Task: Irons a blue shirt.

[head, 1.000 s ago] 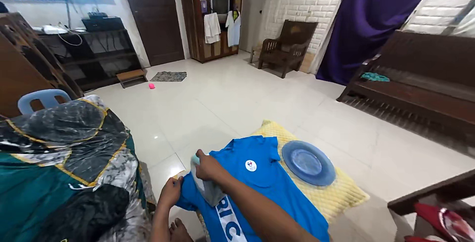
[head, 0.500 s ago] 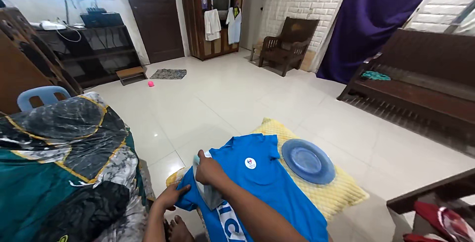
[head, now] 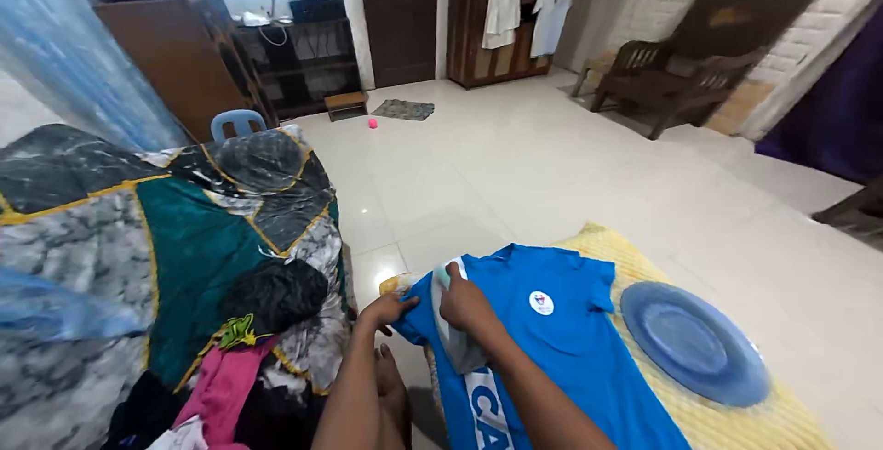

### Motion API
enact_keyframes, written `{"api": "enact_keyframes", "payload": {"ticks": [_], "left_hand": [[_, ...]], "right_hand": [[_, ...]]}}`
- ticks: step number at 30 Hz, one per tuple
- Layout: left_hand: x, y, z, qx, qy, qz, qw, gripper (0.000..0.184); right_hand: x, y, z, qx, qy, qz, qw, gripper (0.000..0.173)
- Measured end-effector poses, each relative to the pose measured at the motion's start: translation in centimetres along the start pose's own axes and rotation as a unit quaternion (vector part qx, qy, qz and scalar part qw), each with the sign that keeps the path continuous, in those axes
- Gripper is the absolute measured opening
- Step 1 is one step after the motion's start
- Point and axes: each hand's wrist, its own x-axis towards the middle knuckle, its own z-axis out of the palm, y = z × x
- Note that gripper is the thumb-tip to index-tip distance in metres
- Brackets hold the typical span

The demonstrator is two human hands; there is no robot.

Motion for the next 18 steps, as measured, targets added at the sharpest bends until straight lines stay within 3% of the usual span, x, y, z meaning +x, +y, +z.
{"api": "enact_keyframes", "payload": {"ticks": [3, 8, 11, 18], "left_hand": [[0.2, 0.0, 0.0, 0.003, 0.000, 0.000, 1.000, 0.058], [0.7, 0.2, -0.1, 0.026, -0.008, 0.007, 1.000, 0.059], [0.7, 0.4, -0.2, 0.030, -0.012, 0.002, 0.999, 0.059], [0.6, 0.2, 0.1, 0.002, -0.001, 0.000, 1.000, 0.055]], "right_hand": [[-0.8, 0.6, 0.2, -0.015, -0.006, -0.002, 1.000, 0.064], [-4.8, 1.9, 0.9, -0.035, -0.027, 0.020, 0.999, 0.068], [-6.3, 2.9, 1.3, -0.037, -0.021, 0.026, 0.999, 0.059], [-2.7, 2.0, 0.0, -0.023, 0.023, 0.025, 0.999, 0.060]]}}
